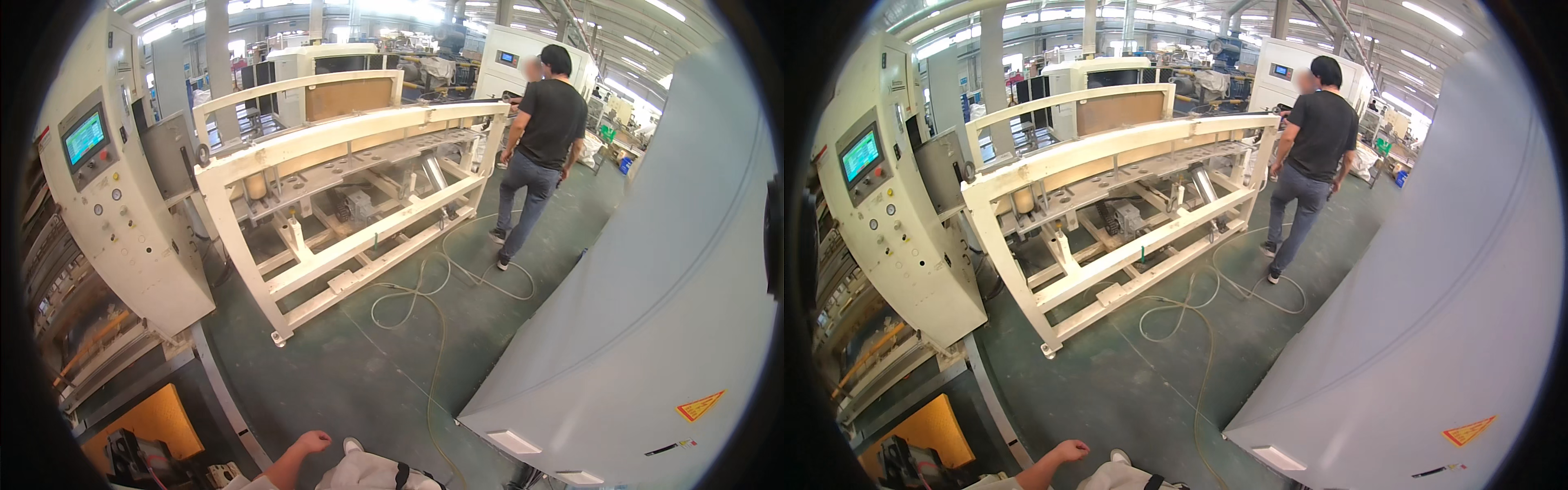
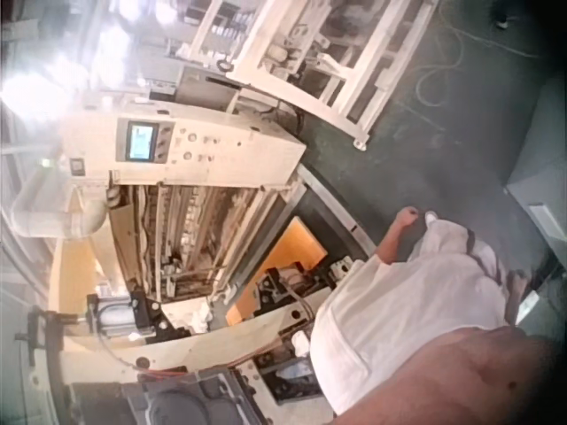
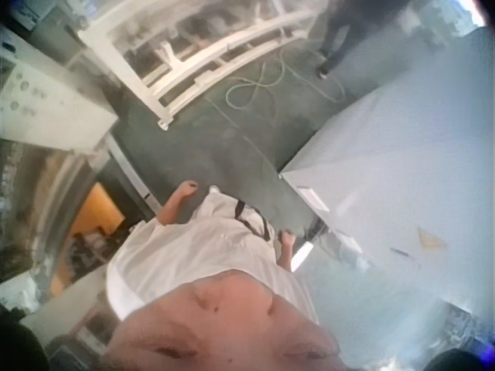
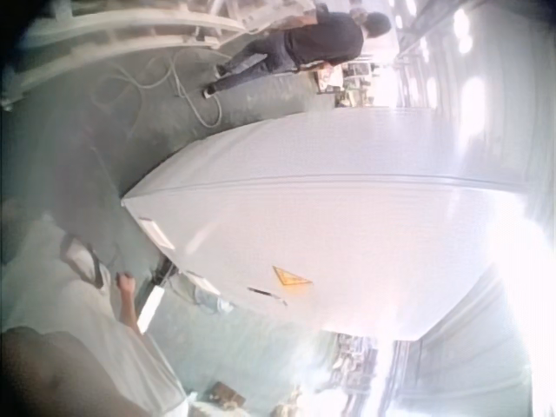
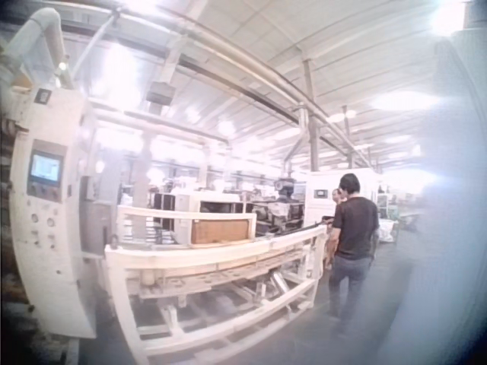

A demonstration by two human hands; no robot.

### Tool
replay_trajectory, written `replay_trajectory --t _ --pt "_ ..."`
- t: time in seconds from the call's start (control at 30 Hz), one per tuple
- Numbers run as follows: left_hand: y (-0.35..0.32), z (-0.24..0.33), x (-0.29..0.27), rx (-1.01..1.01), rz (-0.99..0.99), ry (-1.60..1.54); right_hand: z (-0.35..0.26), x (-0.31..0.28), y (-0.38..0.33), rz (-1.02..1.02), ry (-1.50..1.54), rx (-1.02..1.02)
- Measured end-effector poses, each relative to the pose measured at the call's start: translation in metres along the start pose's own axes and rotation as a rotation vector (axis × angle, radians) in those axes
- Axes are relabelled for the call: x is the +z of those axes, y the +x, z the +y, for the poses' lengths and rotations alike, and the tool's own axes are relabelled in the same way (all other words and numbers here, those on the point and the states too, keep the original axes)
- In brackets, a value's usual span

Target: The person packs rectangular yellow boxes into grey plastic mailers by hand on a metal table, folding the top of the mailer over the box and placing the finished packages to the side.

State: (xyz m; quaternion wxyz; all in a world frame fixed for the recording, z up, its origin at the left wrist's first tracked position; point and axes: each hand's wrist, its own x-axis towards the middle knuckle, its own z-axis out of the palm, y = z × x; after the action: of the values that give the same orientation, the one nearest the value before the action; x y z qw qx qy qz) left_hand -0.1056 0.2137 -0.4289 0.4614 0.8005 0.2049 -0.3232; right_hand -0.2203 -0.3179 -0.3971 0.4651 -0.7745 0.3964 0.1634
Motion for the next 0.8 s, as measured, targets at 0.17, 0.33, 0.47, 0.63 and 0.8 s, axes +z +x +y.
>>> replay_trajectory --t 0.17,0.33,0.47,0.63,0.8 --pt "-0.028 0.040 0.044 -0.043 -0.014 -0.067 0.046 -0.027 0.020 -0.076 -0.138 -0.042" --pt "-0.035 0.056 0.089 -0.026 -0.069 -0.033 0.072 -0.058 0.034 -0.099 -0.053 0.027" --pt "-0.036 0.072 0.097 0.016 -0.140 0.040 0.070 -0.071 0.030 -0.118 -0.179 -0.034" --pt "-0.029 0.103 0.103 0.057 -0.110 0.021 0.082 -0.073 0.031 -0.167 -0.160 0.041" --pt "0.019 0.136 0.109 0.093 -0.238 0.187 0.123 -0.062 0.020 -0.078 -0.202 0.080"
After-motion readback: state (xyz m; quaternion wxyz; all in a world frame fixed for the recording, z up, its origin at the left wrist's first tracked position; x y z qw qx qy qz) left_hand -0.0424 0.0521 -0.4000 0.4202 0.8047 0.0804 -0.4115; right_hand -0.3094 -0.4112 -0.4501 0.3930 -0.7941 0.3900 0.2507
